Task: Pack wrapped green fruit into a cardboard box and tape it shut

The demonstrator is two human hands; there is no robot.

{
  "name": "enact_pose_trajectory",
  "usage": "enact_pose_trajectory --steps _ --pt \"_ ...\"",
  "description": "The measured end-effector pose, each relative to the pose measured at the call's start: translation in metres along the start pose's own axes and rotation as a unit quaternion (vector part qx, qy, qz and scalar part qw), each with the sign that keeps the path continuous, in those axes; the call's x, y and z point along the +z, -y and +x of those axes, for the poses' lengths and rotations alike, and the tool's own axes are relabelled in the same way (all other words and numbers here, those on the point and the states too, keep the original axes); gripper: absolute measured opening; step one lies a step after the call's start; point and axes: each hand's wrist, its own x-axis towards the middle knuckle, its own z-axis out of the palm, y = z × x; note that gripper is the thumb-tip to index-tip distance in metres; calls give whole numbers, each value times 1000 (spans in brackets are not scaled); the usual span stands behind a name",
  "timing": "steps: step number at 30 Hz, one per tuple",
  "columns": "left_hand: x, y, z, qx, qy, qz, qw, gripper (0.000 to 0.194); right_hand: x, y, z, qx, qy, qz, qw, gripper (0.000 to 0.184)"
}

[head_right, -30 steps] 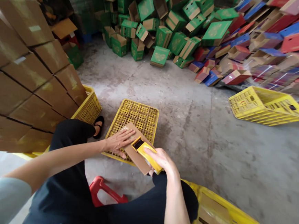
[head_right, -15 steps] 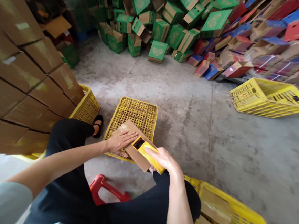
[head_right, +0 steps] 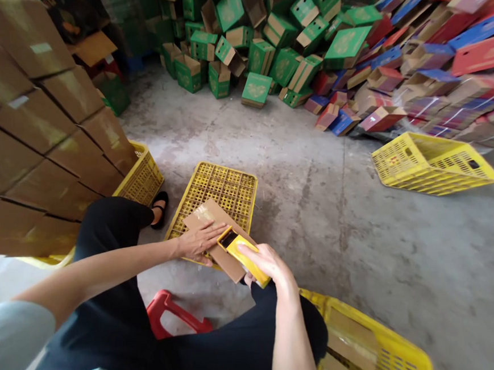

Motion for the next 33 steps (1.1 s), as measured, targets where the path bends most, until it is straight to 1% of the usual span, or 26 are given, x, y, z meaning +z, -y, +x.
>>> enact_pose_trajectory --steps 4,7,10,14,19,22,24,26,28,30,33 --pt "3 1 3 11 0 -5 1000 98 -1 -1 1 -15 5 -19 1000 51" --pt "2 6 4 10 1 -11 1000 91 -2 -4 -1 -7 8 -10 1000 42" --pt "1 9 5 5 6 -11 1000 88 -6 -15 -9 6 10 4 1000 33" --pt "-1 9 4 14 -1 -9 1000 87 -10 -29 -21 25 -2 25 999 35" --pt "-3 -1 3 4 0 2 1000 90 -7 -29 -22 23 -18 10 1000 37" --pt "1 -12 8 -6 0 16 1000 99 -5 -27 -21 13 -20 13 1000 37" --pt "8 -18 12 9 -3 12 1000 101 -5 -28 -22 8 -15 20 1000 38" --pt "14 -20 16 34 -5 3 999 96 -5 -29 -23 5 -10 26 1000 41" --pt "18 -16 17 47 -10 -2 999 89 -4 -29 -23 -3 -5 34 999 44" --pt "16 -5 16 53 -8 -3 999 83 -1 -26 -21 -5 1 46 999 47" --pt "2 20 7 61 21 -7 998 78 9 -12 -10 0 -2 56 998 50"
